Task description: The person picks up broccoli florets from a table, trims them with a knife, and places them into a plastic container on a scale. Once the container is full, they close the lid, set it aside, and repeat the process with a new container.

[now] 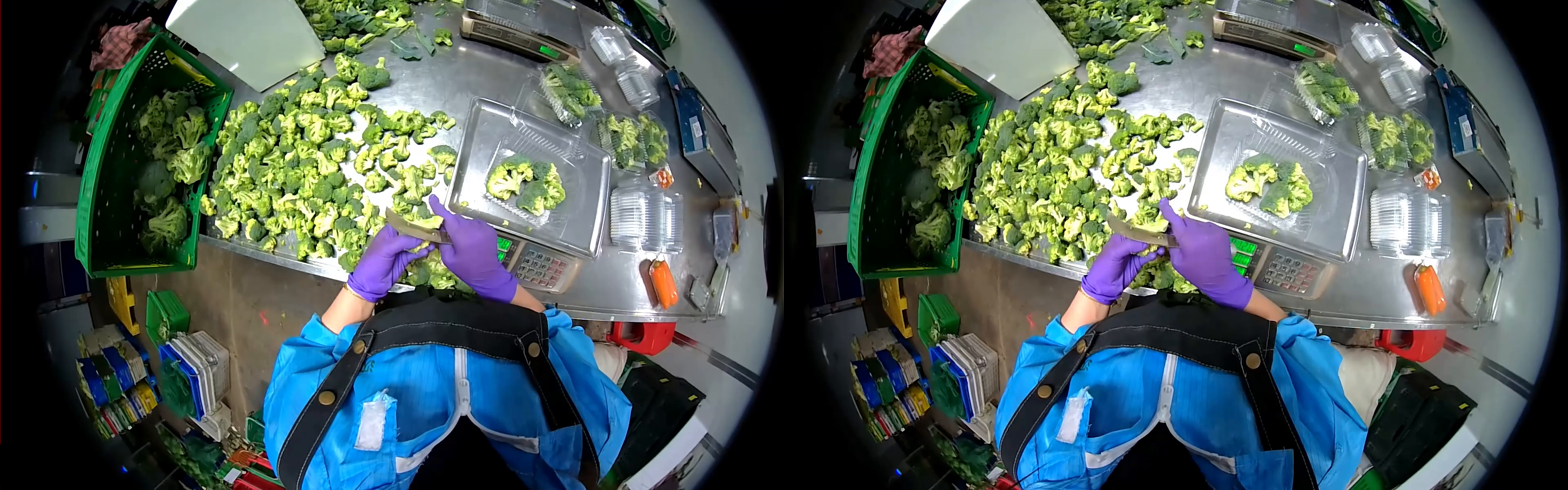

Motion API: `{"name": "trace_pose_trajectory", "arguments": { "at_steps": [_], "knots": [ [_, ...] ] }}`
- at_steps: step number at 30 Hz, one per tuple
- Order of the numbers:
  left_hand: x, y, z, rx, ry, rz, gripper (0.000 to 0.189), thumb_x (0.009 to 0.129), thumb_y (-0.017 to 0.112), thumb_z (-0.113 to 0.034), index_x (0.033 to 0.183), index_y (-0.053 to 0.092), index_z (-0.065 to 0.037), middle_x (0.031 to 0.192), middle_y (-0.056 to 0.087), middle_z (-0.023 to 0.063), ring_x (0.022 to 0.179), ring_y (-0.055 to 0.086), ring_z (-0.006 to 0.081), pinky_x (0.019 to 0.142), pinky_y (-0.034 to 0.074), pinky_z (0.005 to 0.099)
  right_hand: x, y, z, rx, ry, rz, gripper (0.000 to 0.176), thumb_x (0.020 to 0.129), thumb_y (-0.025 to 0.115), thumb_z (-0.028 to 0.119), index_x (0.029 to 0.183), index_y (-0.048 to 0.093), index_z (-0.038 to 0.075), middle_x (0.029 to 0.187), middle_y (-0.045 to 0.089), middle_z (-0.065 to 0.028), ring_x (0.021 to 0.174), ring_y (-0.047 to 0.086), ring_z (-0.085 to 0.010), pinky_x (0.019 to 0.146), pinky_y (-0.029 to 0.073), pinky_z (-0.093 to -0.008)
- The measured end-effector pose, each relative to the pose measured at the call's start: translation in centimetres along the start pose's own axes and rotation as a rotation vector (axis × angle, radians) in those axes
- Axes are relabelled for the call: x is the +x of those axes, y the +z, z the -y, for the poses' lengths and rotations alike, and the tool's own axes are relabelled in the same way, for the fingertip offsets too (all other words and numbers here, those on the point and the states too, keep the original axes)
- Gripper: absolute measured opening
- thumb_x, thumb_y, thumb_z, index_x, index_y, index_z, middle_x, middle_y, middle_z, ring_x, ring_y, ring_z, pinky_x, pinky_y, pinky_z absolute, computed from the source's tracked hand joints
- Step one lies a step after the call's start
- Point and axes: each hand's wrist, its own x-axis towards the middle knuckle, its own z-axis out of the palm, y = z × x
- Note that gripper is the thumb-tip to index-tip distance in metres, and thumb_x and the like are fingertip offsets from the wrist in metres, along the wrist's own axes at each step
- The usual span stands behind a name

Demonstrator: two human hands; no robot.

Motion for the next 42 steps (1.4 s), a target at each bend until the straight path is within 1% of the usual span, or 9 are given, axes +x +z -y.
{"name": "trace_pose_trajectory", "arguments": {
  "at_steps": [6,10,13,16,23,29,32,38,42],
  "knots": [
    [-3.2,-1.3,-1.3,-0.098,0.147,0.068,0.054,0.075,0.058,0.001,0.125,0.037,0.002,0.111,0.055,0.0165,0.099,0.058,0.0231,0.082,0.052,0.0344,-1.5,2.4,-3.2,0.109,0.165,0.106,0.047,0.077,0.057,0.009,0.124,0.052,0.016,0.078,0.063,-0.0135,0.066,0.061,-0.0284,0.06,0.048,-0.0376],
    [-2.9,0.6,-2.5,0.226,0.195,-0.083,0.047,0.075,0.06,0.002,0.118,0.042,0.002,0.104,0.059,0.013,0.087,0.061,0.0189,0.077,0.05,0.0289,-1.3,-0.3,-0.6,0.334,0.252,0.22,0.045,0.079,0.064,0.018,0.123,0.053,0.016,0.087,0.066,-0.0116,0.071,0.064,-0.0216,0.065,0.05,-0.0326],
    [-1.2,0.6,-0.6,0.422,0.155,-0.078,0.044,0.078,0.062,-0.002,0.118,0.044,0.002,0.103,0.058,0.0098,0.089,0.059,0.0168,0.078,0.048,0.0283,0.1,-1.4,1.2,0.53,-0.012,0.006,0.049,0.07,0.075,0.02,0.116,0.059,0.016,0.087,0.065,-0.0101,0.069,0.061,-0.0179,0.065,0.049,-0.0288],
    [-0.7,2.4,-0.8,0.313,0.04,0.088,0.049,0.083,0.058,-0.012,0.126,0.038,0.002,0.116,0.052,0.0115,0.103,0.055,0.0184,0.087,0.047,0.0311,-0.7,-1.7,-0.8,0.493,0.055,0.071,0.043,0.074,0.072,0.024,0.114,0.06,0.013,0.089,0.064,-0.0092,0.071,0.064,-0.0168,0.063,0.051,-0.0271],
    [0.3,1.6,-0.1,0.349,0.026,0.121,0.05,0.089,0.049,-0.019,0.131,0.035,0.003,0.125,0.048,0.0154,0.105,0.055,0.0222,0.093,0.043,0.0333,-1.7,-5.1,-8.4,0.248,0.381,-0.518,0.044,0.075,0.069,0.013,0.118,0.058,0.009,0.092,0.065,-0.0078,0.069,0.057,-0.0072,0.064,0.046,-0.0219],
    [0.9,-0.2,0.6,0.447,-0.019,0.133,0.042,0.09,0.05,-0.019,0.126,0.043,0.002,0.121,0.053,0.012,0.108,0.053,0.0207,0.094,0.042,0.0319,-2.6,-5.9,-7.7,0.426,0.474,-0.448,0.044,0.078,0.063,0.005,0.121,0.055,0.005,0.087,0.064,-0.0004,0.064,0.044,-0.0022,0.058,0.037,-0.0194],
    [2.9,-2.9,-1.6,0.754,0.153,-0.14,0.04,0.084,0.059,-0.017,0.12,0.051,-0.001,0.114,0.057,0.0107,0.106,0.054,0.0188,0.09,0.043,0.0307,-2.3,-5.6,-6.5,0.508,0.461,-0.357,0.041,0.08,0.06,0.004,0.121,0.055,0.004,0.083,0.062,0.0021,0.064,0.045,-0.0018,0.06,0.038,-0.0186],
    [8.4,-13.7,-7.8,1.727,1.023,-0.834,0.034,0.068,0.07,-0.016,0.1,0.061,-0.008,0.106,0.059,0.0141,0.099,0.053,0.0322,0.087,0.042,0.0397,-1.8,-4.7,-5.2,0.501,0.462,-0.226,0.034,0.083,0.058,0.006,0.117,0.058,0.005,0.079,0.062,0.0,0.064,0.049,-0.0028,0.061,0.04,-0.0197],
    [6.7,-16.7,-12.5,1.933,0.698,-1.362,0.035,0.067,0.067,-0.022,0.101,0.062,-0.014,0.104,0.058,0.0085,0.099,0.051,0.0308,0.084,0.043,0.0397,-1.5,-5.2,-3.8,0.535,0.511,-0.223,0.029,0.086,0.056,0.007,0.115,0.059,0.005,0.069,0.059,-0.001,0.065,0.056,-0.0064,0.061,0.043,-0.0199]
  ]
}}
